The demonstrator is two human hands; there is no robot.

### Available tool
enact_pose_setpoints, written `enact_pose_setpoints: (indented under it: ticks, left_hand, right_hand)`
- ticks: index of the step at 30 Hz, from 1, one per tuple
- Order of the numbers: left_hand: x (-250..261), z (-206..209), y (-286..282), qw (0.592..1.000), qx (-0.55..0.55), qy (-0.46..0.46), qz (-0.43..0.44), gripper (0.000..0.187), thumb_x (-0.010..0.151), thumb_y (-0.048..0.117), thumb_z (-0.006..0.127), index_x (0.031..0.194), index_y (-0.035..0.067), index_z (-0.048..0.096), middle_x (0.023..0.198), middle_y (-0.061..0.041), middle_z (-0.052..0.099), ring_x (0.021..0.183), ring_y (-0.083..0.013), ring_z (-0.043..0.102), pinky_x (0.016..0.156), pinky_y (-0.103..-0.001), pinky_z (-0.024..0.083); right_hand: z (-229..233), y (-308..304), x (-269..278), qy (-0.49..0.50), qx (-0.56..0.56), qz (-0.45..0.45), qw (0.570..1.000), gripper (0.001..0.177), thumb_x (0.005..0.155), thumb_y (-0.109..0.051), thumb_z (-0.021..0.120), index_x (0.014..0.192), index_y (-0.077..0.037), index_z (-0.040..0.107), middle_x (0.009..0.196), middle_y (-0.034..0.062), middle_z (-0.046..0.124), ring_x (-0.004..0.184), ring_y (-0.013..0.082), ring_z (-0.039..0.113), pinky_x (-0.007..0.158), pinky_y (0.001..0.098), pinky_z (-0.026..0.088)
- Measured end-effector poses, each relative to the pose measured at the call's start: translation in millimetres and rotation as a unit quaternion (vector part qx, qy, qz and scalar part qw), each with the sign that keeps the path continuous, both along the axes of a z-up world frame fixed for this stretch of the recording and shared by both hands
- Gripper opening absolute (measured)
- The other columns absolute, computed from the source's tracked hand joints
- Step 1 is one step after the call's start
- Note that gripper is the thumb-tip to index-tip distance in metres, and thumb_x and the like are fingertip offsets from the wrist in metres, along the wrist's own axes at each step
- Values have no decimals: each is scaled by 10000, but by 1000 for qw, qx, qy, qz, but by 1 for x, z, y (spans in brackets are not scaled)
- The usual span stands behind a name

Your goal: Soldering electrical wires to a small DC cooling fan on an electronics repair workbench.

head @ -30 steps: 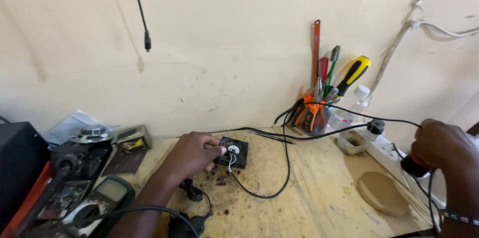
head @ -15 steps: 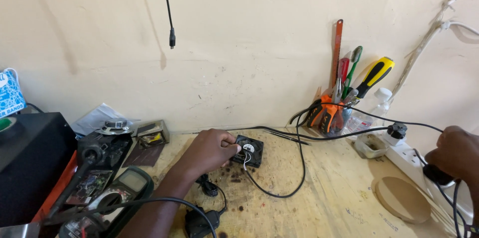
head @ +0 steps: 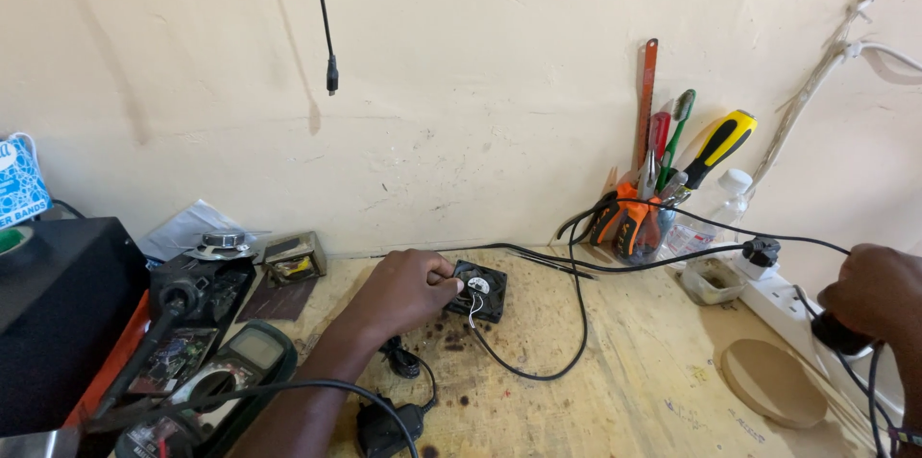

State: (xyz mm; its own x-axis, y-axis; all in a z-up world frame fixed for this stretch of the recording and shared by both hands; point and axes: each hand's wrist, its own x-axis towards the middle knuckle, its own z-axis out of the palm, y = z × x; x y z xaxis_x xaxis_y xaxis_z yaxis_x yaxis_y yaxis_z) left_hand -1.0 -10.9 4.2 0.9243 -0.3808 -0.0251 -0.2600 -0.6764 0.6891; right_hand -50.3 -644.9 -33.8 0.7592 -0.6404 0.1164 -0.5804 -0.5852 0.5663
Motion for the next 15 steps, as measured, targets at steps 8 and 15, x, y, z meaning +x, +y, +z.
enact_pose_setpoints:
  ticks: [8, 15]
  left_hand:
    - [1, -2, 0, 1000, 11, -19, -10, 403, 1002, 391, 655, 1267, 120, 790, 1263, -100, 804, 1163, -278, 779, 1002, -469, 636]
    - [0, -1, 0, 1000, 14, -20, -5, 418, 1008, 380, 654, 1311, 114, 764, 1296, -104, 788, 1179, -283, 769, 1022, -477, 626]
  right_hand:
    - [7, 26, -21, -403, 254, 105, 873, 190, 820, -24, 771, 923, 24, 618, 806, 263, 659, 744, 398, 603, 561, 521, 460]
    - [106, 229, -59, -209, 238, 177, 932, 188, 944, -228, 615, 1008, -235, 792, 1059, -17, 828, 981, 219, 754, 850, 392, 553]
